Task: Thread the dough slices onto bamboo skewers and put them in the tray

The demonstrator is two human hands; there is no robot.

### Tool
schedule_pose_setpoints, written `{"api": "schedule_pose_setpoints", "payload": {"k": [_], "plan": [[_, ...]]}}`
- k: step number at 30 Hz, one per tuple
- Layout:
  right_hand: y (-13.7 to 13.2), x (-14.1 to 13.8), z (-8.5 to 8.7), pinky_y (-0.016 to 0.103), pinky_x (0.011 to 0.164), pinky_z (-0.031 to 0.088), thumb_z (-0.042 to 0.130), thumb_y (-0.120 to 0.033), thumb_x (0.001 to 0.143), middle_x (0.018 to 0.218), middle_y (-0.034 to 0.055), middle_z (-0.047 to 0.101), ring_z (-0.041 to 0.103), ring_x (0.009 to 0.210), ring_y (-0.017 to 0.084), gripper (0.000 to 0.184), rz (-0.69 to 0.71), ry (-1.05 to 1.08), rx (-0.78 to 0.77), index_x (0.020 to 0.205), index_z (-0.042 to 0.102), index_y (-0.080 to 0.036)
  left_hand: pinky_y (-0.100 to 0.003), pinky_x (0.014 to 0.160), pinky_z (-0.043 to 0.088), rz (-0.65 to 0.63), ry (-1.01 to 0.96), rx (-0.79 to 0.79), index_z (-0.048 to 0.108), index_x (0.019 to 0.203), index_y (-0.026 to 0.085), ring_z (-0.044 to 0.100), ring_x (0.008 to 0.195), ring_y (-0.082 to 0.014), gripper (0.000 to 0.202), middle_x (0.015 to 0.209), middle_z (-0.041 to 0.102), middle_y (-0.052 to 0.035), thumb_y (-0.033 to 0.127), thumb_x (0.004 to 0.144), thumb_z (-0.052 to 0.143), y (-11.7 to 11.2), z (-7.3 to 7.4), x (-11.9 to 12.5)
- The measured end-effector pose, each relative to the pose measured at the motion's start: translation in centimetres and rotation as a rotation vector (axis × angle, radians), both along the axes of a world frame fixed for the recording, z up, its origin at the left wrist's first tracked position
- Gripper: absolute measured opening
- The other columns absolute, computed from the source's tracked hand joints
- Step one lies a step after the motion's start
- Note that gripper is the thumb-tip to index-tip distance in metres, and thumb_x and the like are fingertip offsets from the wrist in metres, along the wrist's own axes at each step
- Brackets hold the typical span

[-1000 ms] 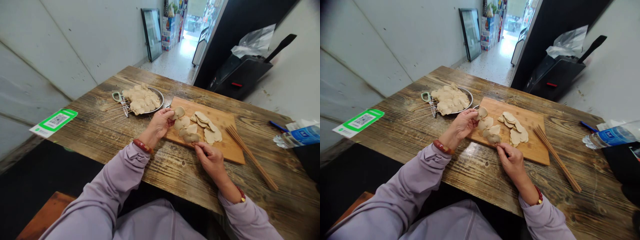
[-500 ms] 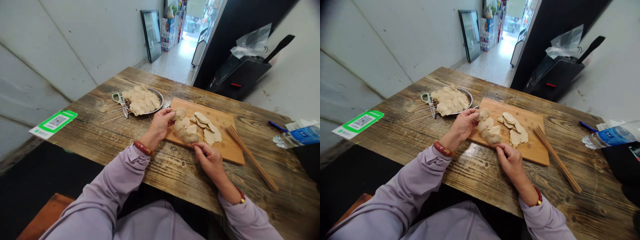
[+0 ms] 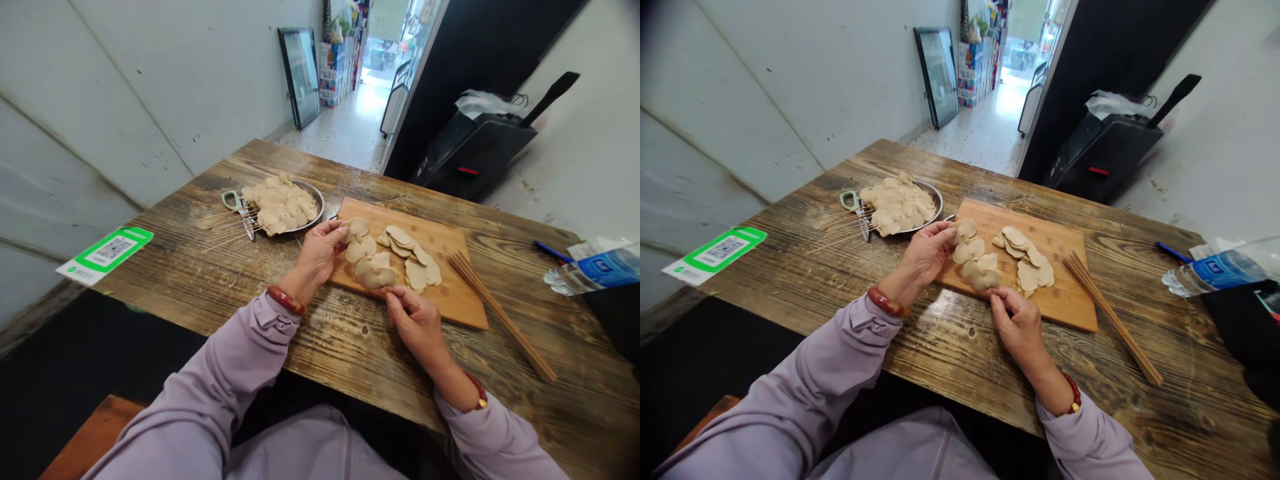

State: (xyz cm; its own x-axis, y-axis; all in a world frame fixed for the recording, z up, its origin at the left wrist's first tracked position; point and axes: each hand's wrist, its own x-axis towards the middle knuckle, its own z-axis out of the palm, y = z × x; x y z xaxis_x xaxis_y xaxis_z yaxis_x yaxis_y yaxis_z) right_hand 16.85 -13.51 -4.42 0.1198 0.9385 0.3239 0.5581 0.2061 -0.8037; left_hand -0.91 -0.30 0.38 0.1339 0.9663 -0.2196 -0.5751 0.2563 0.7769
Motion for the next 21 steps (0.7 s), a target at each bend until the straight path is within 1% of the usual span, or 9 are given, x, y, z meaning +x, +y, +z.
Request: {"api": "schedule_pose_setpoints", "payload": {"k": [5, 9, 13, 17, 21], "plan": [[0.0, -0.4, 0.23, 0.028, 0.055, 0.05, 0.056, -0.031, 0.097, 0.06, 0.0, 0.065, 0.065, 0.057, 0.017, 0.023, 0.017, 0.051, -0.022, 0.094, 0.075, -0.02, -0.023, 0.065, 0.051, 0.008, -0.009, -0.01, 0.069, 0.083, 0.013, 0.063, 0.064, -0.0094, 0.019, 0.076, 0.071, 0.0002, 0.011, 0.07, 0.083, 0.18, -0.49, 0.16], [0.02, -0.6, 0.29, 0.027, 0.053, 0.048, 0.056, -0.032, 0.096, 0.058, -0.0006, 0.063, 0.062, 0.054, 0.016, 0.024, 0.021, 0.067, -0.043, 0.092, 0.075, -0.019, -0.022, 0.066, 0.05, 0.028, 0.008, 0.023, 0.069, 0.083, 0.014, 0.063, 0.065, -0.0095, 0.023, 0.077, 0.071, 0.0004, 0.014, 0.068, 0.086, 0.23, -0.73, 0.2], [0.08, -0.75, 0.3, 0.026, 0.049, 0.044, 0.057, -0.034, 0.095, 0.053, -0.0027, 0.058, 0.055, 0.048, 0.015, 0.025, 0.026, 0.094, -0.058, 0.094, 0.076, -0.018, -0.022, 0.065, 0.05, 0.049, 0.036, 0.069, 0.068, 0.082, 0.015, 0.062, 0.064, -0.0089, 0.026, 0.076, 0.071, 0.0016, 0.016, 0.066, 0.088, 0.14, -0.69, 0.31], [0.1, -0.86, 0.32, 0.025, 0.045, 0.037, 0.056, -0.037, 0.096, 0.049, -0.0048, 0.053, 0.048, 0.041, 0.012, 0.026, 0.056, 0.158, -0.108, 0.093, 0.075, -0.018, -0.021, 0.065, 0.049, 0.075, 0.075, 0.115, 0.066, 0.08, 0.016, 0.061, 0.063, -0.0087, 0.029, 0.071, 0.069, 0.003, 0.018, 0.064, 0.09, 0.06, -0.48, 0.43], [0.12, -0.89, 0.31, 0.025, 0.044, 0.036, 0.057, -0.04, 0.096, 0.046, -0.0054, 0.053, 0.047, 0.039, 0.012, 0.027, 0.08, 0.222, -0.153, 0.092, 0.073, -0.018, -0.02, 0.064, 0.048, 0.073, 0.109, 0.133, 0.065, 0.08, 0.016, 0.059, 0.061, -0.0079, 0.029, 0.07, 0.068, 0.0035, 0.018, 0.064, 0.089, 0.0, -0.4, 0.49]]}}
